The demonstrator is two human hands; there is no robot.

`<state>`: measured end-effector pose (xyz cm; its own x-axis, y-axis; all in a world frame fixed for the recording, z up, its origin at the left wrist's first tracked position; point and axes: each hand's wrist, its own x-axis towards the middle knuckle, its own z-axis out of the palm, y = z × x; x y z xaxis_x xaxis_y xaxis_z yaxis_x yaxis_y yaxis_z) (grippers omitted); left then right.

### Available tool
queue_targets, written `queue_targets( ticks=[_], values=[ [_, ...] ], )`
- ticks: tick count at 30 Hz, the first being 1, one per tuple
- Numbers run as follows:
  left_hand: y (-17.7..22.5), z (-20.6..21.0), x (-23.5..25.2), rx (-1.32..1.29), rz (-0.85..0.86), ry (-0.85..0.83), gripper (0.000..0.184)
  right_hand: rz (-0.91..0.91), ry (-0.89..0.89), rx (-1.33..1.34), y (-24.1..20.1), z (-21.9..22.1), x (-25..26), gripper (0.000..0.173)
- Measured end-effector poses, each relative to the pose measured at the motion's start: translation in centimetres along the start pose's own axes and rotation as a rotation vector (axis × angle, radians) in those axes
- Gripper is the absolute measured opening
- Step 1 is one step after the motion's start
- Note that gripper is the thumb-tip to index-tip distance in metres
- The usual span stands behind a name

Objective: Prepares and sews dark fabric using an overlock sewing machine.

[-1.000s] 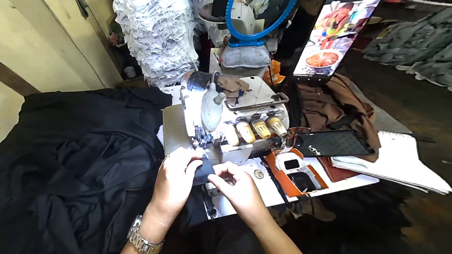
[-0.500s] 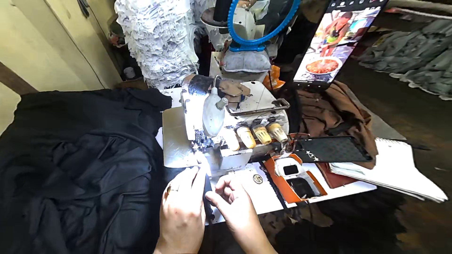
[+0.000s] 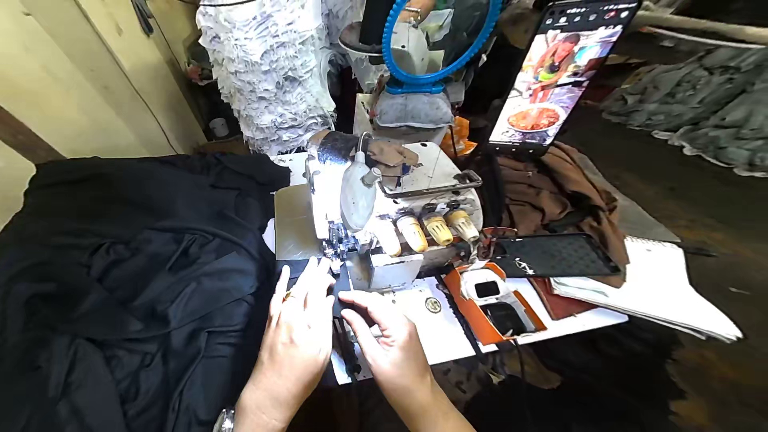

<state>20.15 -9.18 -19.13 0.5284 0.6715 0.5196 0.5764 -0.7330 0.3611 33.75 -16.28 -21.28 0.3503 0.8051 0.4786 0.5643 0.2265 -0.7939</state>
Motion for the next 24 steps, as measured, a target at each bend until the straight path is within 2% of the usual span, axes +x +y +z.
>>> queue_targets(
  ticks=[4, 7, 10, 14, 18, 20, 24],
  values=[
    [-1.1, -0.9, 0.6, -0.037, -0.003, -0.088, 0.036, -0.01, 0.004, -0.129, -1.1, 0.4, -0.6, 0.026],
    [-2.3, -1.5, 2.5, -0.064, -0.035, -0.232, 0.04, -0.017, -0.009, -0.22, -2.2, 1.1, -0.4, 0.032],
    [-3.9, -1.7, 5.0, -0.13, -0.098, -0.286, 0.034, 0.003, -0.05, -0.254, -3.1, 1.5, 0.0, 0.033],
    [-5.2, -1.6, 7.7, -0.01, -0.144, -0.099, 0.027, 0.055, -0.14, -0.225, -3.7, 1.2, 0.0, 0.036],
    [-5.9, -0.9, 7.2, 0.04, -0.196, 0.038, 0.01, 0.169, -0.227, -0.074, -3.7, -0.2, 0.5, 0.032],
    [-5.6, -1.7, 6.1, 0.013, -0.226, 0.118, 0.008, 0.144, -0.186, -0.022, -3.5, -0.9, 1.1, 0.028],
    [-3.0, -3.8, 2.7, -0.071, -0.235, 0.199, 0.015, 0.033, -0.109, 0.04, -2.9, -1.3, 2.3, 0.017]
  ],
)
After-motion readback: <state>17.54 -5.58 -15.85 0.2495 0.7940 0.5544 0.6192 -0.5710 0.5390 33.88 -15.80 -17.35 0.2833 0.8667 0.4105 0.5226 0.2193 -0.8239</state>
